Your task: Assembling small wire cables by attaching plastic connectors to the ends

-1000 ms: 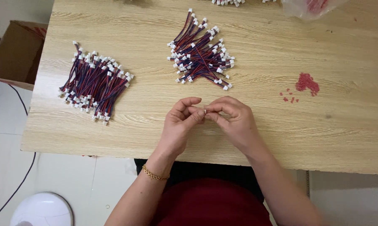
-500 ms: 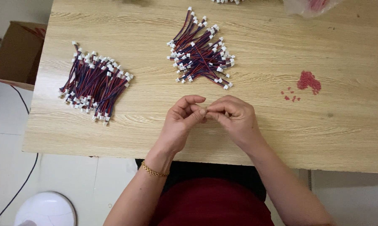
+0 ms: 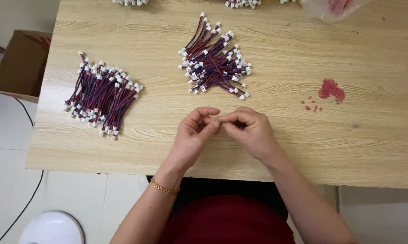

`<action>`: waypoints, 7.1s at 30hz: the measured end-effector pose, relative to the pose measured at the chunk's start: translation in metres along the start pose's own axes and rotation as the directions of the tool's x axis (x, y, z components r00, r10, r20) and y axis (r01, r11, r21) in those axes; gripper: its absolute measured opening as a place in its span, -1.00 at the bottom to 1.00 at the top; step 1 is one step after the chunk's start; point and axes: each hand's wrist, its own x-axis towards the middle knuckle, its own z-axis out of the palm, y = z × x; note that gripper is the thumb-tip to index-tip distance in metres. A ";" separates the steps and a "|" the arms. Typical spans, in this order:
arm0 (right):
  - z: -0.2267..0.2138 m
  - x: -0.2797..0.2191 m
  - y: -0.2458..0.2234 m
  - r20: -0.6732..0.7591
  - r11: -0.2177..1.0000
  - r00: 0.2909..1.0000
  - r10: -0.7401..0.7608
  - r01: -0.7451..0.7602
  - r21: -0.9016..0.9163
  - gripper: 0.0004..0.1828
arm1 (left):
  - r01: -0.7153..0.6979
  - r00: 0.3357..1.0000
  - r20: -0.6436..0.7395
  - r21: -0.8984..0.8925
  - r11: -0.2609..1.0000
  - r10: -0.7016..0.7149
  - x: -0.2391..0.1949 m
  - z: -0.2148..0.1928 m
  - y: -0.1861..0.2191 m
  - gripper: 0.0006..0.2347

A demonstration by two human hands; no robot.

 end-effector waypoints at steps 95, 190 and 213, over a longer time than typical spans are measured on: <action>-0.001 -0.007 0.007 -0.102 0.987 0.989 -0.105 0.091 -0.132 -0.91 | 0.021 0.999 0.031 -0.105 0.994 -0.018 0.008 0.005 -0.012 -0.75; -0.154 0.008 0.078 -0.491 0.408 0.847 0.202 -0.529 -0.745 -0.78 | -0.192 0.955 -0.107 0.491 0.850 0.278 0.010 -0.012 0.018 -0.86; 0.014 0.006 0.008 -0.118 0.907 0.971 0.208 -0.146 0.396 -0.77 | 0.000 0.990 -0.140 -0.058 0.998 -0.008 0.011 0.006 -0.015 -0.83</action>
